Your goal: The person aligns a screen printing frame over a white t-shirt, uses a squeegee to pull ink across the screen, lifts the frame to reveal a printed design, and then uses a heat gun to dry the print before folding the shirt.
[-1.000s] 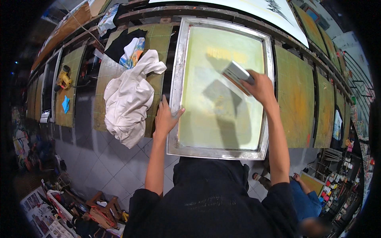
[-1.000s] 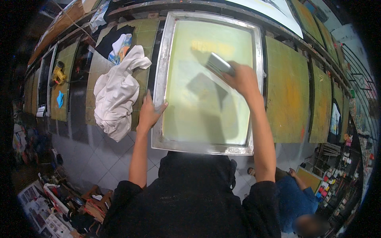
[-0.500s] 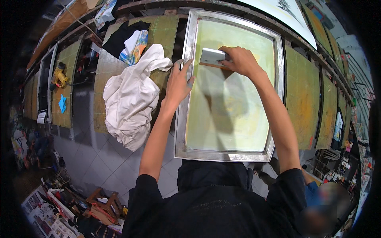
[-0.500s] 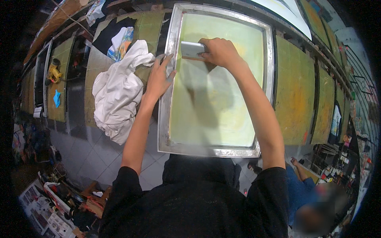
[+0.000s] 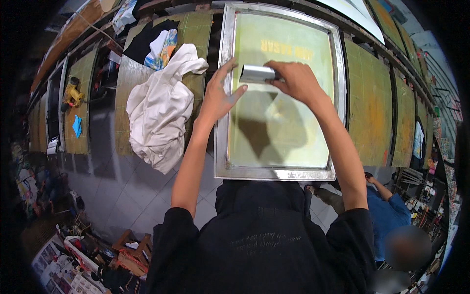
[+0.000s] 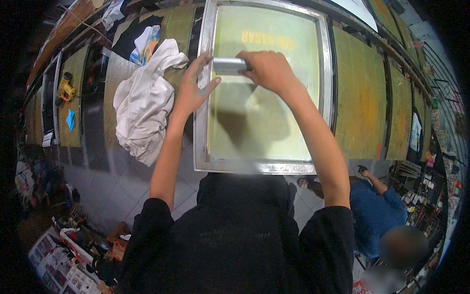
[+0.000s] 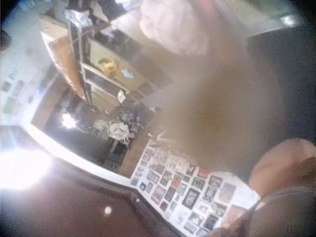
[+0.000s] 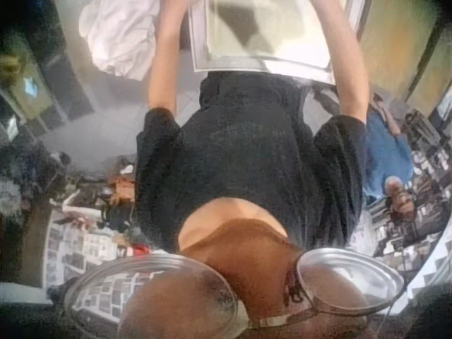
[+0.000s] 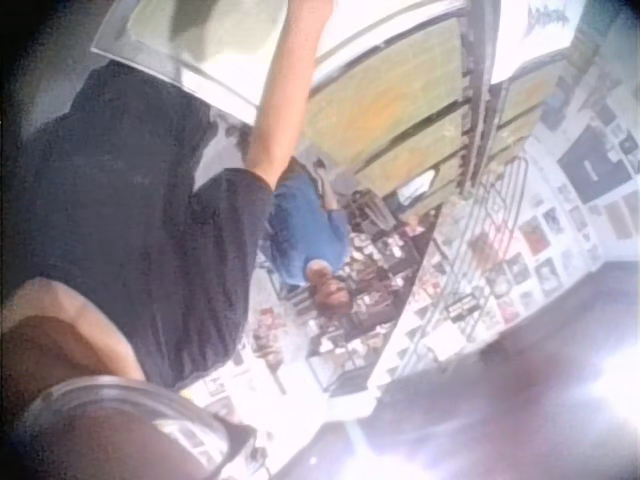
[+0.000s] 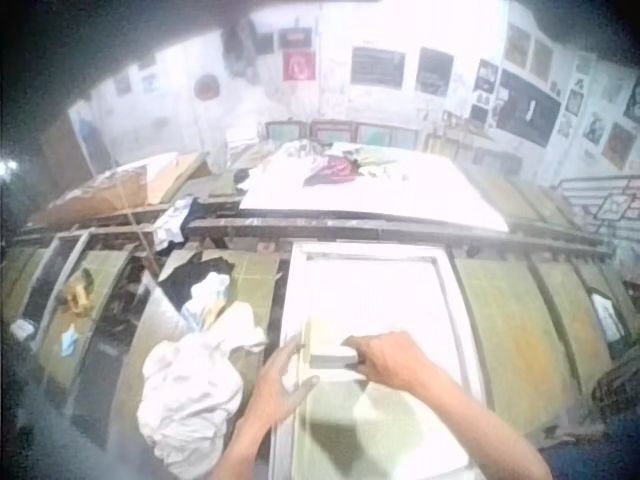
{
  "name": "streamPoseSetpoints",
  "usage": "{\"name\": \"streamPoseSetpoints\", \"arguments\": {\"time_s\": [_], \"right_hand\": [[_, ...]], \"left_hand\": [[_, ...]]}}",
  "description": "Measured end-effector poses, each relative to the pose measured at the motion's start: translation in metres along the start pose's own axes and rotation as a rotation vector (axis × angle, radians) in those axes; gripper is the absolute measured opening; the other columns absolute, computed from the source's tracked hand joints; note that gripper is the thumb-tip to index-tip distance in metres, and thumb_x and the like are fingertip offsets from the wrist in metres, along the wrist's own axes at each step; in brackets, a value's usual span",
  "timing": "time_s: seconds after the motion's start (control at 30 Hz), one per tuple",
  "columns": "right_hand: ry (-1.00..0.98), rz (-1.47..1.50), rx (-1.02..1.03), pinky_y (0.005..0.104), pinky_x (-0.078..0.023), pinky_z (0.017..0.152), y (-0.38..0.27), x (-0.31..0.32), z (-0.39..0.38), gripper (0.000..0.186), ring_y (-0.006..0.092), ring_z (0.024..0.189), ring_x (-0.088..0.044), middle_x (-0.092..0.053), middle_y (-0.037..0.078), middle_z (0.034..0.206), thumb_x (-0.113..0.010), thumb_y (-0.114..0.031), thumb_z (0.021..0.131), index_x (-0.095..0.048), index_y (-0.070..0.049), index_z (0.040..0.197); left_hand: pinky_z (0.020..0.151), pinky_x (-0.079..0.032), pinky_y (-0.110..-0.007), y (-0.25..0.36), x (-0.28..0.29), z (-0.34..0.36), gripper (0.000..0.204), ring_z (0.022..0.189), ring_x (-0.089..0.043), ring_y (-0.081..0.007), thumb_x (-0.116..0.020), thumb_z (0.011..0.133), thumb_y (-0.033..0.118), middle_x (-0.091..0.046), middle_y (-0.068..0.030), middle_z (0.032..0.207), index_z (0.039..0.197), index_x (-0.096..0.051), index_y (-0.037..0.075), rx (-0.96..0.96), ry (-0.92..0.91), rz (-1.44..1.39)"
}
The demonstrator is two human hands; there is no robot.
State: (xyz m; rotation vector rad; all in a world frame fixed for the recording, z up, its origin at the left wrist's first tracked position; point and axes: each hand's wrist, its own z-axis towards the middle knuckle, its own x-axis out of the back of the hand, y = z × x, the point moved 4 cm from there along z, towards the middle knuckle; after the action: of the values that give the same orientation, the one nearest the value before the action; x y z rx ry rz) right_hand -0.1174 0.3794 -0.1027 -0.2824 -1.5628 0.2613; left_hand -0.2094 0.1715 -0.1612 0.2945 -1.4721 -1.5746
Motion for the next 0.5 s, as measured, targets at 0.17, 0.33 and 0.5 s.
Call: {"name": "streamPoseSetpoints", "arguments": {"time_s": [0.17,0.33,0.5], "right_hand": [[-0.089,0.104,-0.091,0.0469,-0.057,0.074,-0.043,-0.020,-0.075,0.041,0.0361,0.088,-0.075,-0.079,0.013,0.095,-0.080,-0.015,0.086,-0.071,-0.014,0.126],[-0.088,0.134,-0.112,0.0463,-0.057,0.072,-0.075,-0.052,-0.121,0.039,0.0363,0.085,-0.075,-0.078,0.013,0.093,-0.080,-0.013,0.085,-0.072,-0.011,0.122],[-0.080,0.067,-0.082,0.0452,-0.057,0.072,-0.095,-0.061,-0.138,0.037,0.0332,0.086,-0.076,-0.078,0.011,0.095,-0.079,-0.013,0.085,-0.071,-0.011,0.121]], "left_hand": [[0.106,-0.054,-0.040,0.024,-0.008,-0.075,0.053,0.121,-0.071,-0.0239,-0.084,0.089,0.007,-0.075,-0.0165,0.126,0.139,-0.067,0.004,0.138,-0.156,-0.087],[0.097,-0.055,-0.039,0.022,-0.013,-0.125,0.039,0.108,-0.073,-0.0320,-0.079,0.090,0.003,-0.073,-0.0206,0.118,0.127,-0.068,-0.002,0.190,-0.209,-0.031],[0.095,-0.056,-0.041,0.029,-0.011,-0.151,0.036,0.105,-0.073,-0.0347,-0.078,0.090,0.001,-0.073,-0.0205,0.114,0.124,-0.067,-0.002,0.229,-0.210,-0.067]]}}
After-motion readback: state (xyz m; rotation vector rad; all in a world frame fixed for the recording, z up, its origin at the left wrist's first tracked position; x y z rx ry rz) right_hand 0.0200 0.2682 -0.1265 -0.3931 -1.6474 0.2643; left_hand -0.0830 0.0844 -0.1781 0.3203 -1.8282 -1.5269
